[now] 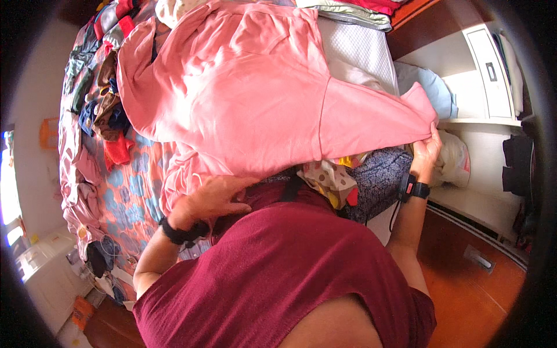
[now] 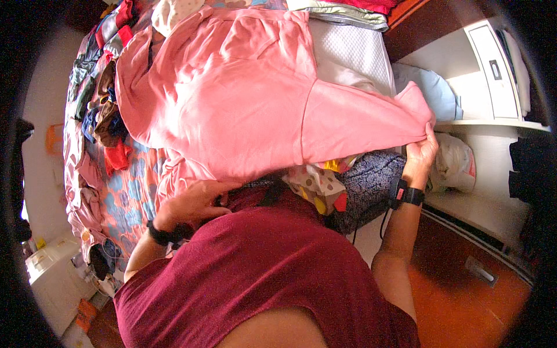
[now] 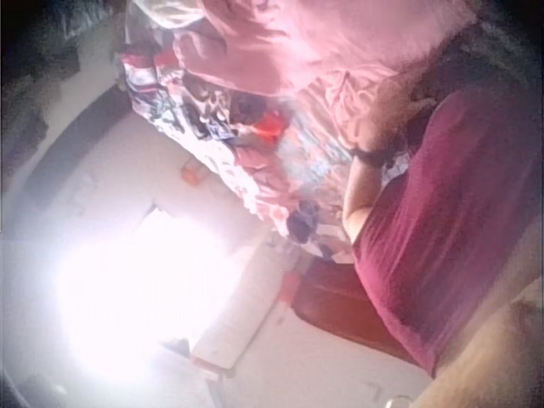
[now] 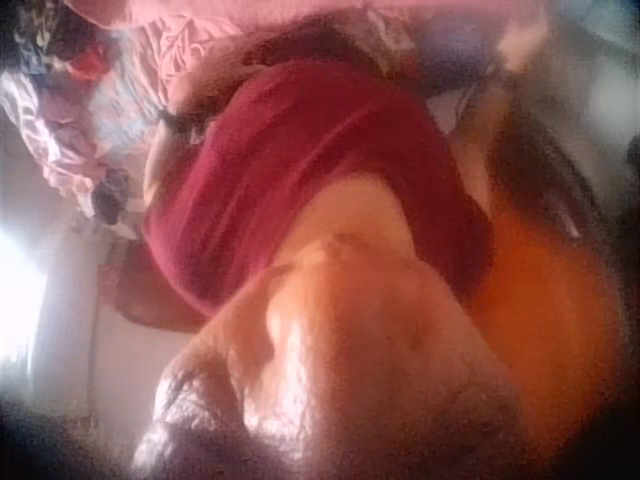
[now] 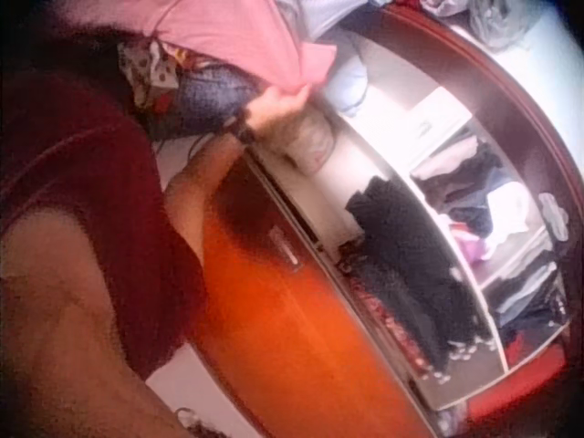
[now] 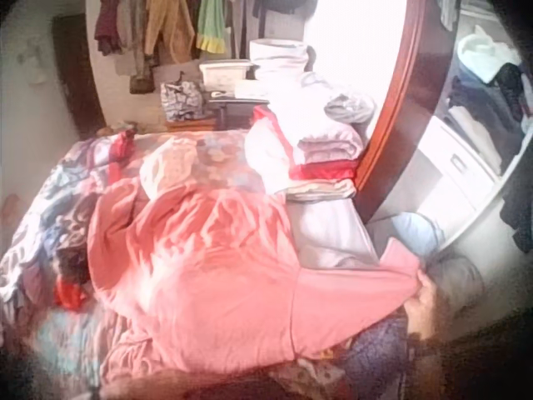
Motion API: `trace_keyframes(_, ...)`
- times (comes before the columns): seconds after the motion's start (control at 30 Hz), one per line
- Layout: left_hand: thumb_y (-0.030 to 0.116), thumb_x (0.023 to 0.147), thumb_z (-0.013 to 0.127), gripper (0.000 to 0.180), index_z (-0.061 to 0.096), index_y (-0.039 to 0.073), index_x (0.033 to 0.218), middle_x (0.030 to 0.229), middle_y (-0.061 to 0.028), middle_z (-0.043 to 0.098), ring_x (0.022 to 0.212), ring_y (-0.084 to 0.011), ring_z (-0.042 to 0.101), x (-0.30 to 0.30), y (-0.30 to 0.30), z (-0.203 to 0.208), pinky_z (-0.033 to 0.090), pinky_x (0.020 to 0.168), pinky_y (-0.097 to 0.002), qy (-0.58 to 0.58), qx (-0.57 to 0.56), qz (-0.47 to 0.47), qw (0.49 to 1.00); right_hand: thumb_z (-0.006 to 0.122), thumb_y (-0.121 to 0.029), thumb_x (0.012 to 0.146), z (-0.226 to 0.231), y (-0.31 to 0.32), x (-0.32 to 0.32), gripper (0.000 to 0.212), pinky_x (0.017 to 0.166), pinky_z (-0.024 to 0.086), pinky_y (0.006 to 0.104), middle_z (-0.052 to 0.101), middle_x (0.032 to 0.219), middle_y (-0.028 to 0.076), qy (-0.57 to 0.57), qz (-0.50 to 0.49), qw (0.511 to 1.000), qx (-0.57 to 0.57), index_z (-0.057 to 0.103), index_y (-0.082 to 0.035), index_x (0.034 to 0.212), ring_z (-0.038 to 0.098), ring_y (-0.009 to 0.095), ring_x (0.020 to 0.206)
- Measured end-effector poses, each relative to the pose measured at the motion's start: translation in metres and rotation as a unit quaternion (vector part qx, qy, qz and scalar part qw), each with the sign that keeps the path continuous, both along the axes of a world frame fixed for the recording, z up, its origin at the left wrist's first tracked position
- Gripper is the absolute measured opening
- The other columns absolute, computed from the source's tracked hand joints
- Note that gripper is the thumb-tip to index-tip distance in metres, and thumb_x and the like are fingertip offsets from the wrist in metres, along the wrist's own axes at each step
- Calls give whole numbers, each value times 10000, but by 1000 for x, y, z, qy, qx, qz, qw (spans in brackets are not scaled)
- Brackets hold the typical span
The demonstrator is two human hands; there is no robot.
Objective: The person sits on a bed and folds several garments, including a white shirt and a pink hoodie, by hand. They smooth and align each item before folding it into a compact shape and placing it on the bed.
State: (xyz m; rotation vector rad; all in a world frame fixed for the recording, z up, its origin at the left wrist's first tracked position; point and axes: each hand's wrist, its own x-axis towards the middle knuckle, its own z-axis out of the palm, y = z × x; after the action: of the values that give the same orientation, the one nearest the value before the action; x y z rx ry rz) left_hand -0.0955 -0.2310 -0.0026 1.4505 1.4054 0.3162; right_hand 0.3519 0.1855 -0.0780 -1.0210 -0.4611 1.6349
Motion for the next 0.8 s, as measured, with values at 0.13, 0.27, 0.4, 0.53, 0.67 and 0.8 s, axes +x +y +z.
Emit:
trace_keyframes(0.13, 264, 843, 715, 485, 597, 75, 1274, 1038, -184, 683, 1003, -379, 646, 21, -8, -14, 505, 839, -473, 52, 37, 56, 996, 693, -156, 911, -40, -7, 22, 429, 1148, 350, 517, 594, 1358, 157, -22, 0, 1000, -12, 573, 30, 1278, 520, 318, 1292)
trace_keyframes(0.27, 249, 854, 717, 438, 633, 54, 1237, 964, -174, 691, 889, -350, 669, 21, -22, -29, 526, 778, -445, 84, 119, 76, 986, 709, -163, 897, -68, -8, 24, 408, 1145, 366, 495, 602, 1338, 163, -19, -4, 996, -86, 601, 9, 1252, 538, 318, 1264)
trace_keyframes(0.4, 183, 856, 700, 253, 685, 53, 1073, 919, -152, 702, 875, -345, 680, 21, -26, -45, 544, 765, -428, 72, 188, 123, 972, 701, -161, 896, -66, -10, 17, 373, 1111, 413, 490, 627, 1299, 169, -26, -3, 998, -57, 623, 4, 1220, 571, 327, 1223)
trace_keyframes(0.53, 136, 872, 675, 163, 706, 39, 999, 904, -151, 709, 853, -326, 692, 22, -26, -54, 555, 757, -404, 54, 203, 147, 967, 712, -177, 886, -54, -17, 15, 378, 1104, 420, 501, 633, 1296, 164, 3, 6, 1000, -31, 627, 3, 1207, 574, 331, 1222)
trace_keyframes(0.67, 121, 892, 672, 159, 708, 15, 1006, 915, -151, 718, 855, -315, 698, 22, -25, -54, 553, 766, -385, 49, 184, 149, 970, 698, -221, 912, -47, -22, 14, 437, 1134, 377, 518, 601, 1355, 161, 67, -27, 997, -24, 595, 9, 1270, 531, 330, 1284)
trace_keyframes(0.8, 122, 904, 669, 164, 708, 10, 1017, 907, -146, 718, 844, -307, 697, 22, -23, -51, 549, 759, -377, 49, 153, 156, 975, 651, -250, 956, -49, -23, 15, 482, 1163, 334, 524, 560, 1413, 167, 66, -55, 996, -4, 542, 11, 1347, 484, 330, 1341)
